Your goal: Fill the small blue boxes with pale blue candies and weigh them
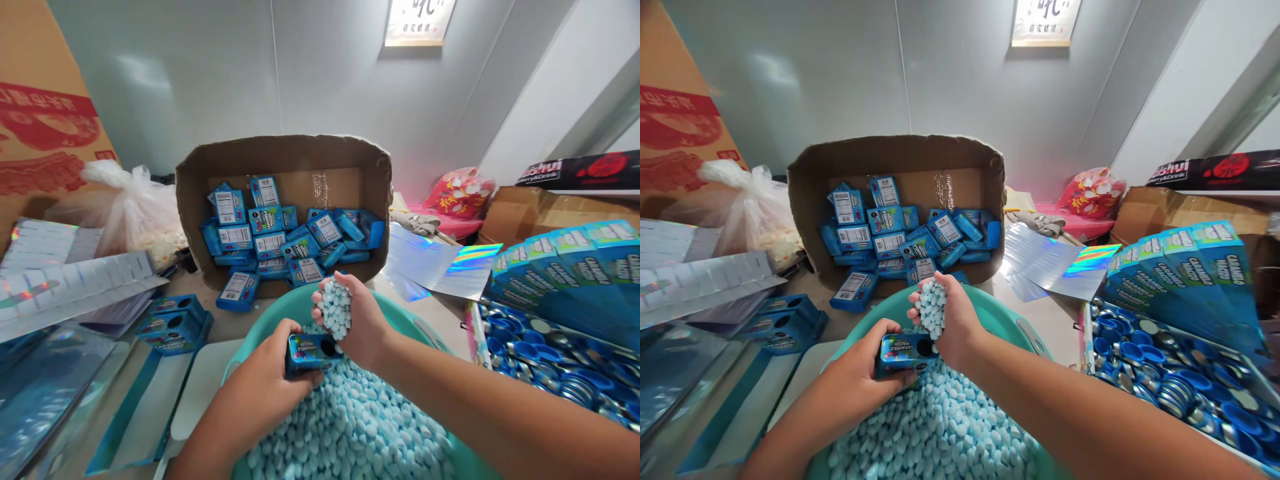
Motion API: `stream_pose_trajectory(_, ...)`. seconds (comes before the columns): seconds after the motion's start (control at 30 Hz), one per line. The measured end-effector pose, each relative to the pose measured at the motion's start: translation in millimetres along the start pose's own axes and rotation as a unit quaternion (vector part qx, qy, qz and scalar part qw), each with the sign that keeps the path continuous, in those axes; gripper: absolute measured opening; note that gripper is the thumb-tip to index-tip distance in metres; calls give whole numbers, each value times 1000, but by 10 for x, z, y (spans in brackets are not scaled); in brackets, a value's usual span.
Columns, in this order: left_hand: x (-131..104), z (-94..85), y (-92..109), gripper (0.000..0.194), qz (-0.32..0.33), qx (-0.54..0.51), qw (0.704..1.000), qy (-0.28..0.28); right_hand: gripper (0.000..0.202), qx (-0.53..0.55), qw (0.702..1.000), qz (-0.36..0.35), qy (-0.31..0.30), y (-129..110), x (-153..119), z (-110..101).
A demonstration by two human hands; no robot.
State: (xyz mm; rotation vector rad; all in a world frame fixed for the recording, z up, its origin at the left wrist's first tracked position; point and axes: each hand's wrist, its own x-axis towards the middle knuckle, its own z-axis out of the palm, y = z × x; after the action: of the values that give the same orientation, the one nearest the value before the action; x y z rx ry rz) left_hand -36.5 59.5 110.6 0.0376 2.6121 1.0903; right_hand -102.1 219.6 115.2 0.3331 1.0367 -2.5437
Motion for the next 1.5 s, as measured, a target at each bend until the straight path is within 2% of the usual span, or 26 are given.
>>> stream_pose_trajectory(0.37,0,21,-17,42,11,-31,999,1,21,11,1000,9,-21,5,6,-6)
stream_pose_trajectory(0.63,-16,14,-12,41,6,-26,1000,-5,24,-3,1000,12,-10,-11,-15,-5)
stream_pose_trajectory(1.23,-71,-72,156,38,-18,12,1000,-23,28,-1,1000,21,-9,-27,-16,16)
stream_pose_trajectory(1.5,-39,-29,89,38,10,-9,1000,-11,30,-9,999,23,-21,-32,-8,15)
